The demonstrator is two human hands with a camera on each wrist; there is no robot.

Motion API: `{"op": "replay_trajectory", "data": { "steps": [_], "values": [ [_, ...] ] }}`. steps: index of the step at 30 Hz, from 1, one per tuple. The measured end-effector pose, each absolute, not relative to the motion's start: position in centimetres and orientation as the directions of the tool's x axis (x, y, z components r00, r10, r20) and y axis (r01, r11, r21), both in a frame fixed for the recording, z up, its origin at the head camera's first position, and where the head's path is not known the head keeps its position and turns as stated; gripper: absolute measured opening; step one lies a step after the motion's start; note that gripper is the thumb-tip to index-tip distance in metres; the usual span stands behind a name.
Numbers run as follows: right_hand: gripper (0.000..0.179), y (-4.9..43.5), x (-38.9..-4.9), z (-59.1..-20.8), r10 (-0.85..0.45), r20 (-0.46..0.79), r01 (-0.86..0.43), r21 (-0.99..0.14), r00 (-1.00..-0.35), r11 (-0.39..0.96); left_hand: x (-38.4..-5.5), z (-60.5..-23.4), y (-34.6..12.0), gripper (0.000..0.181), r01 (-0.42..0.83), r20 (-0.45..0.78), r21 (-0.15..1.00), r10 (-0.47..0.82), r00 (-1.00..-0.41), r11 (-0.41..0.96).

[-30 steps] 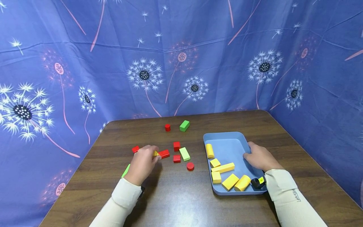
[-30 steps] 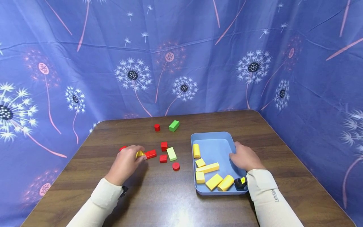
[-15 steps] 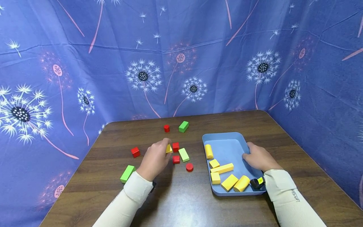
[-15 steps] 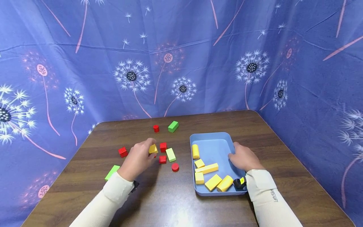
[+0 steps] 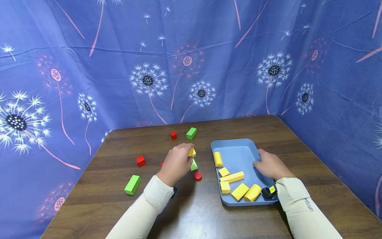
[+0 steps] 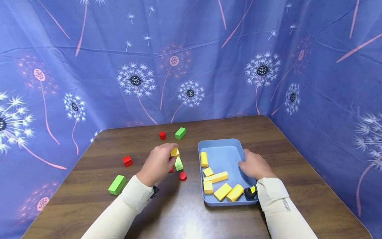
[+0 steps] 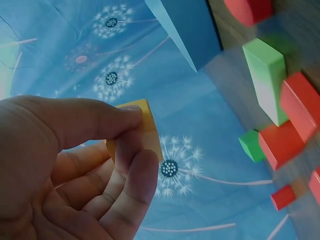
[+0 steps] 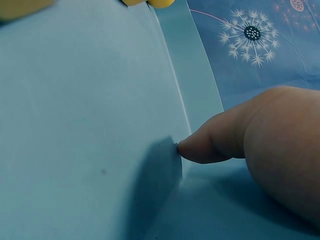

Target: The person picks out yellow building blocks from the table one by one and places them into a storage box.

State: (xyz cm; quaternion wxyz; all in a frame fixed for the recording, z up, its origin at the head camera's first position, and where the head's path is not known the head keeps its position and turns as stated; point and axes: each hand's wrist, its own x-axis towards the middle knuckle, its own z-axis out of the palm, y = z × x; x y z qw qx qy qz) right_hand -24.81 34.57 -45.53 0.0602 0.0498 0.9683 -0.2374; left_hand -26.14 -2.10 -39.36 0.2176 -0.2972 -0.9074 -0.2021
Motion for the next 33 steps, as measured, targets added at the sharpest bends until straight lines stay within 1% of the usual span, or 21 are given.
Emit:
{"op": "replay_trajectory", "data": {
  "steps": [4, 7, 11, 18, 24, 33],
  "values": [
    [0.072, 34.5, -24.7, -45.3, 0.062, -0.131, 0.115, -0.447, -0.989, 0.887, -26.1, -39.1, -1.3, 0.031, 0.628, 0.495, 0.246, 0.462, -0.736, 0.738],
    [0.073, 34.4, -24.7, -45.2, 0.065, -0.137, 0.12, -0.447, -0.988, 0.887, -26.0, -39.0, -0.9, 0.035, 0.635, 0.485, 0.247, 0.474, -0.735, 0.732],
    [0.073, 34.4, -24.6, -45.2, 0.07, -0.146, 0.128, -0.445, -0.987, 0.886, -26.1, -38.9, -0.5, 0.04, 0.649, 0.492, 0.235, 0.487, -0.722, 0.724],
    [0.074, 34.6, -24.7, -45.5, 0.077, -0.152, 0.138, -0.449, -0.985, 0.883, -26.2, -38.9, 0.4, 0.042, 0.663, 0.503, 0.233, 0.496, -0.708, 0.711],
    [0.075, 34.7, -24.9, -46.0, 0.074, -0.147, 0.133, -0.454, -0.986, 0.881, -26.2, -38.9, 1.1, 0.041, 0.652, 0.486, 0.233, 0.495, -0.72, 0.721],
    [0.074, 34.5, -25.0, -45.8, 0.08, -0.139, 0.134, -0.448, -0.987, 0.884, -26.3, -38.9, 2.4, 0.044, 0.639, 0.459, 0.241, 0.494, -0.738, 0.73]
  ]
}}
